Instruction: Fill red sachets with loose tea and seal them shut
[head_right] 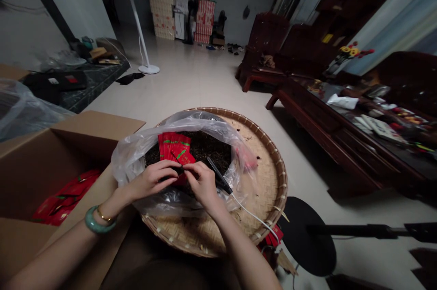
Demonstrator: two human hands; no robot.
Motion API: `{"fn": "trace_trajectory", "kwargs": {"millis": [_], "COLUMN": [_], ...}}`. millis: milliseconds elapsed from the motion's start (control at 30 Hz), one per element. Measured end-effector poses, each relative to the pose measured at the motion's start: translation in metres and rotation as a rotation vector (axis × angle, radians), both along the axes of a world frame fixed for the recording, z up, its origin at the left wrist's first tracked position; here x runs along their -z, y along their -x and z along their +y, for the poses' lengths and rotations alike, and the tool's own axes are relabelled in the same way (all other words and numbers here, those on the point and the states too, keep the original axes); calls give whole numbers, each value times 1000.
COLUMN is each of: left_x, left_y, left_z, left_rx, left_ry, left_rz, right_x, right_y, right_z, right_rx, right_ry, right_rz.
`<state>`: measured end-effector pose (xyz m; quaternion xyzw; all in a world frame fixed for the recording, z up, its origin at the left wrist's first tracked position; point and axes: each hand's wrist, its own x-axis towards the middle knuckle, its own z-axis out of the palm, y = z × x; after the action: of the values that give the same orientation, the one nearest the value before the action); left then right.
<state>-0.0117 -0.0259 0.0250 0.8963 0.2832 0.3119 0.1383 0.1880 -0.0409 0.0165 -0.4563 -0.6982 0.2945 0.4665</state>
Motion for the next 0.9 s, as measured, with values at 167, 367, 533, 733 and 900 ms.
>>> {"fn": "trace_trajectory", "kwargs": {"millis": [167,367,533,733,900], "left_x": [1,1,2,1,0], "left_y": [0,4,4,1,3], "left_z": [0,-3,-5,-6,-6], "left_rx": [21,-38,-36,14,17], "left_ry": [-22,59,88,28,-37], "left_rz": [-13,-54,-62,-50,-10], "right_x": [-11,-9,-2,-2,-13], "right_y": [3,-3,-4,0,-11], "right_z": [-1,-3,-9,-9,-5], "right_rx": [-6,39,-21,-163,-220], "right_ry": [-70,18,76,91,20], "right_rz": [-47,77,63,-80,-282]}}
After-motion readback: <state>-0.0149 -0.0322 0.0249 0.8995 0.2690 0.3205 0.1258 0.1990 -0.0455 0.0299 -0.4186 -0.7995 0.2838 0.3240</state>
